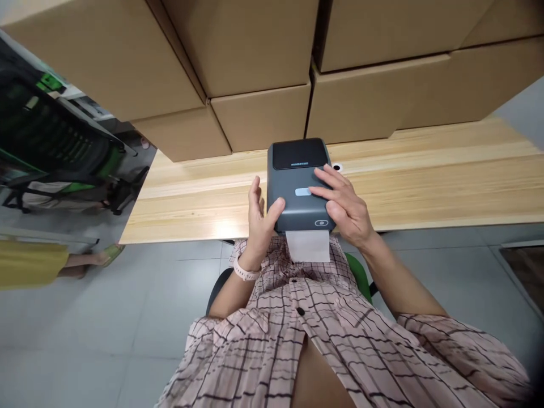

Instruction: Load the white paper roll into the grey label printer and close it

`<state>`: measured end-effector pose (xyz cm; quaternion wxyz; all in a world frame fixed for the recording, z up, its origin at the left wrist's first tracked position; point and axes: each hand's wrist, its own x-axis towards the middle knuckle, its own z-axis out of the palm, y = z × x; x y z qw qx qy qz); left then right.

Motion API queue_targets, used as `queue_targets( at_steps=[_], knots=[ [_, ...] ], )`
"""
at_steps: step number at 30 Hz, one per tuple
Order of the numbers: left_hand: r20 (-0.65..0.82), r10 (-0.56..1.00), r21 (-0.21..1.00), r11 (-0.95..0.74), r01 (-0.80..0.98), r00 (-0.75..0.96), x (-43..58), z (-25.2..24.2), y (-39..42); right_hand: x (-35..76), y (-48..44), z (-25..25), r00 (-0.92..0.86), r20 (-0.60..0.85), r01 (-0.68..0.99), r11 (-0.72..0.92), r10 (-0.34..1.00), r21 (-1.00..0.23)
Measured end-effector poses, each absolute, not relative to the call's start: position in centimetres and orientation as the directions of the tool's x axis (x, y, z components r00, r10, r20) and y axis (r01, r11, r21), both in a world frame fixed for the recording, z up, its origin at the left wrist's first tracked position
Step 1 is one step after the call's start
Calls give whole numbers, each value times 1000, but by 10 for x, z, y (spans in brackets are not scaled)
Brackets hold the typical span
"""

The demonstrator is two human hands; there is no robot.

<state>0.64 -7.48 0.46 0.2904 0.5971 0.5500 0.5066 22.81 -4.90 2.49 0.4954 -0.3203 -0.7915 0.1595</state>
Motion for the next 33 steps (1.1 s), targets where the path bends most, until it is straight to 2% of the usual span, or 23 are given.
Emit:
queue_targets(
  at_steps=[4, 9, 15, 17, 20, 21, 22, 25, 27, 30, 33],
  knots=[
    [177, 984, 945, -167, 280, -10, 2, -7, -72, 226, -54, 12, -288, 701, 339, 754, 652, -562],
    [173, 985, 963, -165, 212, -19, 5, 0, -82, 220, -58, -1, -220, 679, 371, 704, 701, -606],
    [199, 980, 958, -198, 209, 18, 3, 3, -81, 215, -56, -9, -154, 716, 387, 708, 681, -590],
    [219, 975, 949, -206, 238, -28, 1, -2, -92, 215, -55, -8, -159, 698, 409, 690, 698, -596],
    [244, 936, 944, -169, 284, -255, 1, -9, -125, 216, -55, -5, -175, 687, 403, 688, 705, -604],
    [225, 915, 952, -134, 274, -335, 1, -10, -137, 216, -55, -3, -176, 689, 395, 691, 703, -605],
    [163, 931, 966, -84, 244, -325, 2, -10, -147, 216, -55, -2, -175, 695, 385, 698, 698, -604],
    [-171, 985, 979, 174, 110, -36, 8, -4, -163, 215, -56, 0, -162, 726, 375, 722, 669, -582],
    [-310, 938, 949, 315, -5, 152, 13, 4, -163, 214, -55, 1, -160, 740, 383, 732, 653, -564],
    [-356, 894, 900, 406, -156, 272, 18, 14, -158, 214, -55, 2, -172, 749, 389, 743, 639, -545],
    [-355, 889, 895, 412, -169, 289, 17, 18, -157, 216, -55, 6, -195, 744, 422, 739, 640, -525]
  ],
)
